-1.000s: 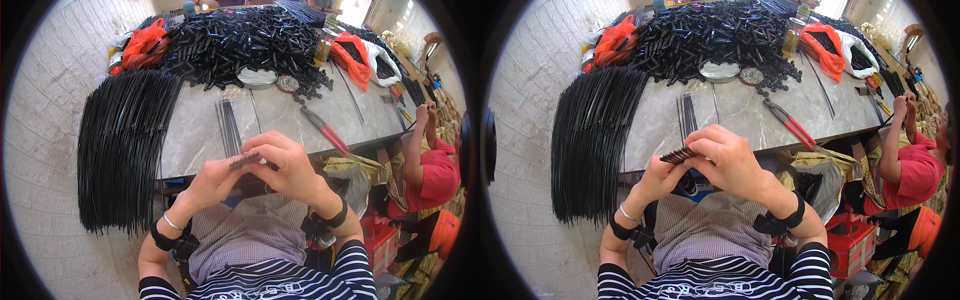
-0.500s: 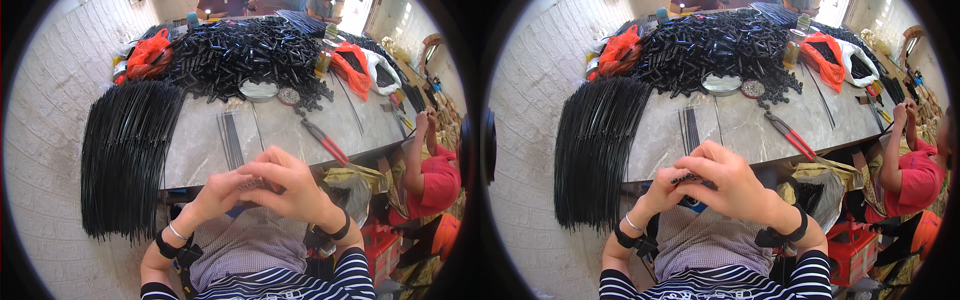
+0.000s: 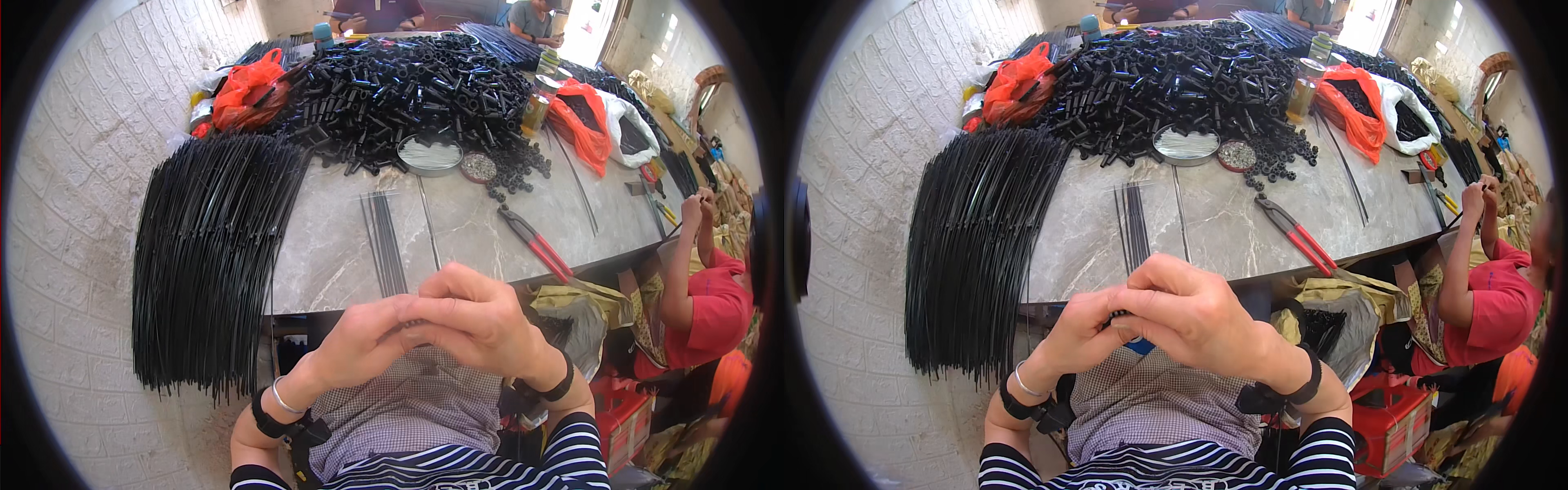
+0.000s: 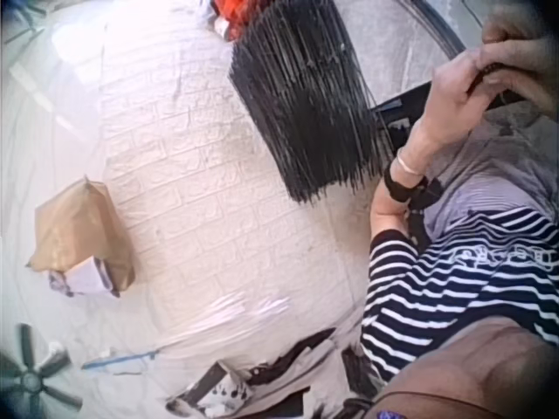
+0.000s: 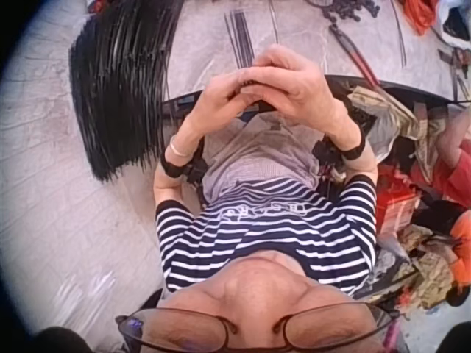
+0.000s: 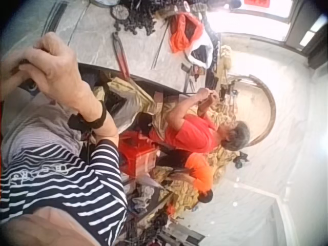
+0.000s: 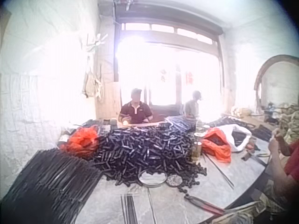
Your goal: Assemble umbrella rib segments and attach plastic tips or joints.
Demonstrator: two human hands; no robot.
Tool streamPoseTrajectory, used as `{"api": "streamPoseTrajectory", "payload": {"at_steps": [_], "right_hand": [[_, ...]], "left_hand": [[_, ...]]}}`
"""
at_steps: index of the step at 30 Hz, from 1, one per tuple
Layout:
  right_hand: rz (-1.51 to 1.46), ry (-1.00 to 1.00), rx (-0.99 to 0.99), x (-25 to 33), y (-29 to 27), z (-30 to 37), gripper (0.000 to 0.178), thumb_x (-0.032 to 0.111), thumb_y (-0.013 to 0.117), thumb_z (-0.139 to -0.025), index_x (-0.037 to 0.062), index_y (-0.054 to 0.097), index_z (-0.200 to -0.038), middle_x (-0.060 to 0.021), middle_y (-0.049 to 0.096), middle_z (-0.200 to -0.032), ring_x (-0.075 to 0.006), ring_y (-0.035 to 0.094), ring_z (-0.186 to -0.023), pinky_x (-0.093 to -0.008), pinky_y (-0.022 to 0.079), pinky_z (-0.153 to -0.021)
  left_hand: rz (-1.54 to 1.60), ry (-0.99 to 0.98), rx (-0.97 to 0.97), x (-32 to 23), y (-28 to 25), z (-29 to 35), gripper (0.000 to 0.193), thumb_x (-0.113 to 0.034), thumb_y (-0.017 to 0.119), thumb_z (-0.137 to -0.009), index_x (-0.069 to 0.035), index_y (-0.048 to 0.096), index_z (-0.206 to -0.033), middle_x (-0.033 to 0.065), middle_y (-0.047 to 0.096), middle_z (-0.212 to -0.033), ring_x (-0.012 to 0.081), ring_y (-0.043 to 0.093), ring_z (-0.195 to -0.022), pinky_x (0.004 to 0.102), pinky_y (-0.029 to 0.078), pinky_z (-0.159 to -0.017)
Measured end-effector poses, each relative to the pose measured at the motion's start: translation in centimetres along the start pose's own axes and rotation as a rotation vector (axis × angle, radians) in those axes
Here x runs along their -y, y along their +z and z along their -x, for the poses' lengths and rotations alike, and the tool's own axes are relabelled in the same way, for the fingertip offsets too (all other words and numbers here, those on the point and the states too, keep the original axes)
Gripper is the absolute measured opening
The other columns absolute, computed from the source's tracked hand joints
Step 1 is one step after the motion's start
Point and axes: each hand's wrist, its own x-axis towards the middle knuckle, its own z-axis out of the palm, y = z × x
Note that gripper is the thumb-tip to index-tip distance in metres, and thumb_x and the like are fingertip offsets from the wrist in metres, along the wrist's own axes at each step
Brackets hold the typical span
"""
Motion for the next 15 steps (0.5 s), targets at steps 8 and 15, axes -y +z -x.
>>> {"api": "streamPoseTrajectory", "payload": {"at_steps": [8, 15], "right_hand": [[-0.281, 0.005, 0.186, -0.8, -1.4, -1.1, 0.051, 0.011, 0.084, -0.074, 0.0072, 0.068, -0.123, -0.0069, 0.061, -0.089, -0.0203, 0.061, -0.077, -0.0312, 0.051, -0.064], [0.160, 0.328, -0.098, -17.3, -5.6, -5.8, 0.021, 0.009, 0.069, -0.089, 0.0008, 0.074, -0.108, -0.0105, 0.074, -0.094, -0.0160, 0.069, -0.086, -0.0309, 0.054, -0.076]], "left_hand": [[-0.106, 0.048, 0.039, 2.0, -0.5, 0.5, 0.034, 0.010, 0.061, -0.080, -0.001, 0.067, -0.112, 0.0149, 0.071, -0.103, 0.0316, 0.071, -0.090, 0.0355, 0.056, -0.076], [0.054, 0.092, 0.032, 1.6, -0.2, -0.7, 0.041, 0.017, 0.066, -0.071, 0.003, 0.068, -0.108, 0.0154, 0.073, -0.110, 0.0337, 0.069, -0.113, 0.0381, 0.057, -0.096]]}}
